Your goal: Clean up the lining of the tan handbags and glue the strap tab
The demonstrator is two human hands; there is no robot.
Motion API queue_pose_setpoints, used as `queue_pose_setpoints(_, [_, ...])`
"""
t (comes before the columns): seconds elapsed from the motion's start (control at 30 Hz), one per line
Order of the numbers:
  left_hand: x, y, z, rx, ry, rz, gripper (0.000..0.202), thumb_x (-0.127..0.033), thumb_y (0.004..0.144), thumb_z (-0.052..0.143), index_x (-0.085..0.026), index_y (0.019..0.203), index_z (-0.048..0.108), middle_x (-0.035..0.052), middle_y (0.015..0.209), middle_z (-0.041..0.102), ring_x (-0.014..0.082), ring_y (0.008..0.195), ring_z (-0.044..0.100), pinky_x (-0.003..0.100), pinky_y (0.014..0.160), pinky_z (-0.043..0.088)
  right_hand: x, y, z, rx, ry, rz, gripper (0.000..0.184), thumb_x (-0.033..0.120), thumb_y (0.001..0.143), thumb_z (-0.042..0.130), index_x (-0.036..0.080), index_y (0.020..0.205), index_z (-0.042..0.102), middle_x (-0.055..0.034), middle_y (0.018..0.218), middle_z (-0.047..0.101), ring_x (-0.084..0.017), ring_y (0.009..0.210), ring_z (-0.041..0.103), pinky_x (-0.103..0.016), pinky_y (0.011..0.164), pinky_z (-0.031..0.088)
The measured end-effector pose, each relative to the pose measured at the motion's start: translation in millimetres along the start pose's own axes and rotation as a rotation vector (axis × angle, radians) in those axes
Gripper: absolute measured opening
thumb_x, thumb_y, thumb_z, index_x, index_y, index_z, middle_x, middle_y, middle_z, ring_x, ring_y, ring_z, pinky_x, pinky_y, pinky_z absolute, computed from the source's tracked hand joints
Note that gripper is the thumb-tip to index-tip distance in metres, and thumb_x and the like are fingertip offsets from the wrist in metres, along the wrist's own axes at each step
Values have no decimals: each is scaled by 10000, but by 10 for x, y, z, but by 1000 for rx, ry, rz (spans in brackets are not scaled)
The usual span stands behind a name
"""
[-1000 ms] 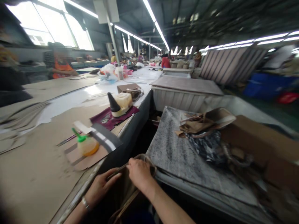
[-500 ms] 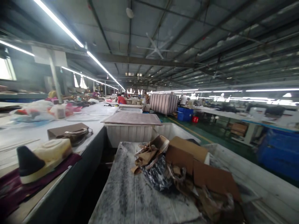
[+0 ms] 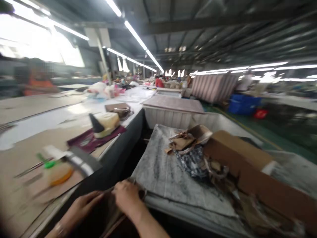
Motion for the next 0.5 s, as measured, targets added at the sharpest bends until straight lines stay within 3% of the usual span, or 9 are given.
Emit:
queue_pose_setpoints(0.07, [265, -243, -186, -31, 57, -61, 308, -369, 769, 482, -119, 780, 661, -13, 668, 619, 132, 645, 557, 151, 615, 439, 32, -8, 217, 51, 26, -23, 161, 250, 853, 450, 186, 825, 596, -44, 865, 622, -149, 852, 567, -229, 717, 391])
queue_pose_setpoints(0.13, [380, -315, -276, -41, 119, -77, 297, -368, 776, 470, -137, 769, 656, 4, 658, 618, 146, 641, 542, 177, 577, 406, -7, 51, 321, 70, 36, -40, 183, 260, 870, 412, 189, 847, 579, -47, 881, 616, -151, 855, 562, -233, 729, 371])
queue_pose_setpoints(0.5, [560, -261, -292, -27, 1, -116, 371, -438, 780, 433, -124, 757, 629, 0, 606, 539, 121, 571, 445, 214, 521, 330, 26, 202, 364, 64, -32, -30, 178, 280, 858, 428, 208, 779, 570, -14, 806, 631, -139, 768, 579, -219, 650, 340])
Point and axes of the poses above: each hand's wrist, its own y-axis towards the middle knuckle, its own z-axis out of the palm, x = y × z, the point moved 10 cm from there along y, towards the middle knuckle
